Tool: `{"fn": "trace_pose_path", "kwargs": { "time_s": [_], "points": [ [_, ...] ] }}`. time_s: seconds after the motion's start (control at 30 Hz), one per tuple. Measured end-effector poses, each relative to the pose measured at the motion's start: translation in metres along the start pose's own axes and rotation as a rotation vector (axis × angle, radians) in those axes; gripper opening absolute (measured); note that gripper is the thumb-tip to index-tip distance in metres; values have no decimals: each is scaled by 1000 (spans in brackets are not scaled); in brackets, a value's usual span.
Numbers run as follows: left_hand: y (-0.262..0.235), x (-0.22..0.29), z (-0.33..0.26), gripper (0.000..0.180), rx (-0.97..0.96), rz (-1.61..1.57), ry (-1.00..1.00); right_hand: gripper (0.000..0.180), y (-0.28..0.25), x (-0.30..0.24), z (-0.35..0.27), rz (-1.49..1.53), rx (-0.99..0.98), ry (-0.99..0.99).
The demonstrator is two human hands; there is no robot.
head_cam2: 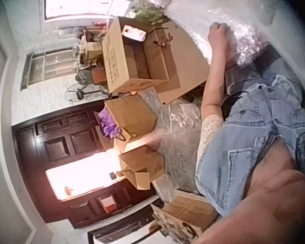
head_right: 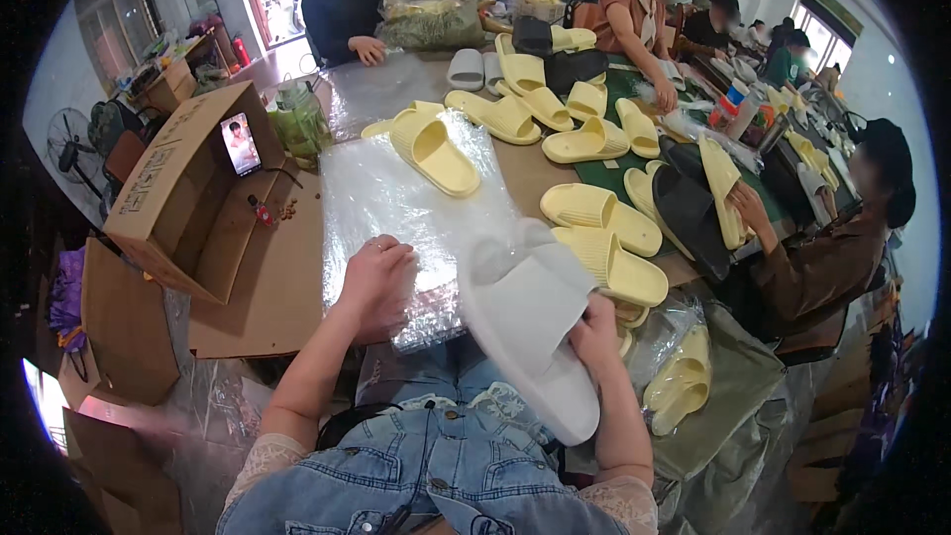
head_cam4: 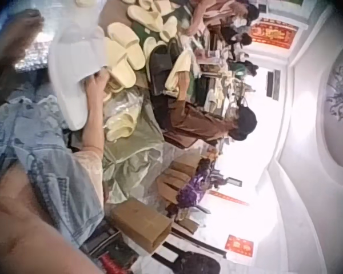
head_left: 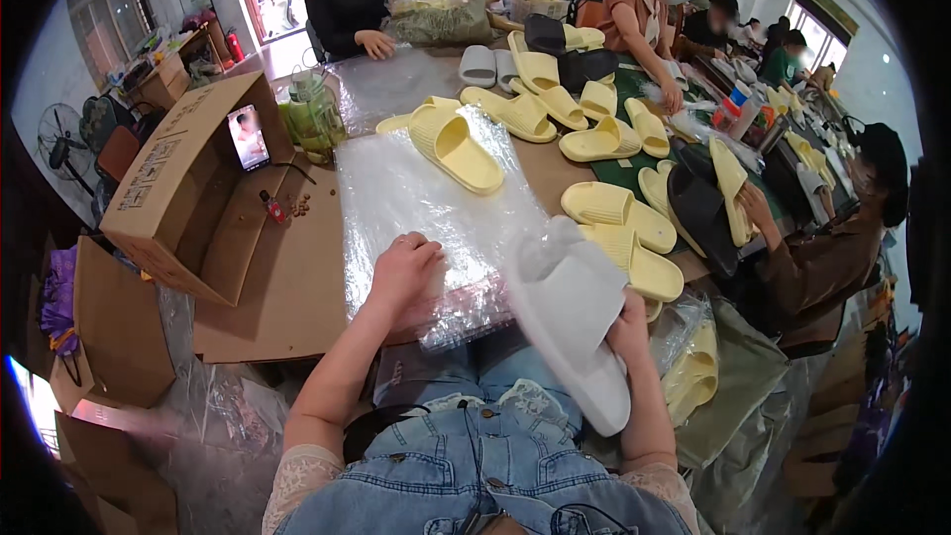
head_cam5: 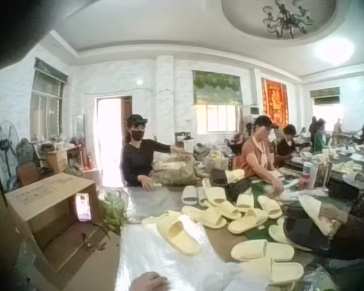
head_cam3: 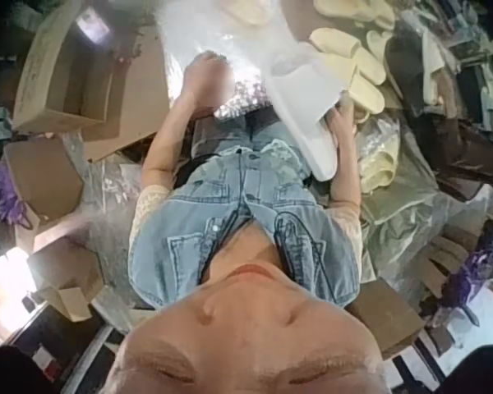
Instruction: The person wraps pairs of yellow and white plastic slippers in clear plastic bags. They pick up a pair, place them on a sheet of bubble wrap, and fold the plastic over to enclose them. The wrapped pairs are then placed into a large green sack on the table.
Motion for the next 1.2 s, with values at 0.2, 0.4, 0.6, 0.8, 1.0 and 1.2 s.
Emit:
{"fn": "trace_pose_path", "kwargs": {
  "time_s": [0.2, 0.4, 0.6, 0.8, 1.0, 1.2],
  "points": [
    [-27, 21, 10, 12, 81, -40, 77, 27, 50, -34, 13, -317, -195, -48],
    [-44, 49, 11, 19, -116, -109, 131, 23, 72, -57, 32, -644, -291, -53],
    [-49, 73, 10, 21, -135, -25, 176, 28, 76, -51, 62, -642, -200, -37],
    [-58, 94, -15, 23, -84, -68, 248, 17, 89, -43, 37, -476, -231, -118],
    [-88, 132, -30, 32, 133, 4, 573, 33, 70, -68, 8, -644, 116, -167],
    [-47, 111, 0, 37, 88, 48, 500, 22, 83, -31, 20, -803, -2, -7]
  ]
}}
Point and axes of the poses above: each hand's wrist, its own z-axis towards the middle knuckle, its own y-axis out of the palm, x = y × z, the point moved 2 cm from there along z, towards the middle knuckle, and after that the axes turned 13 degrees about -x, right-handed, at the moved point
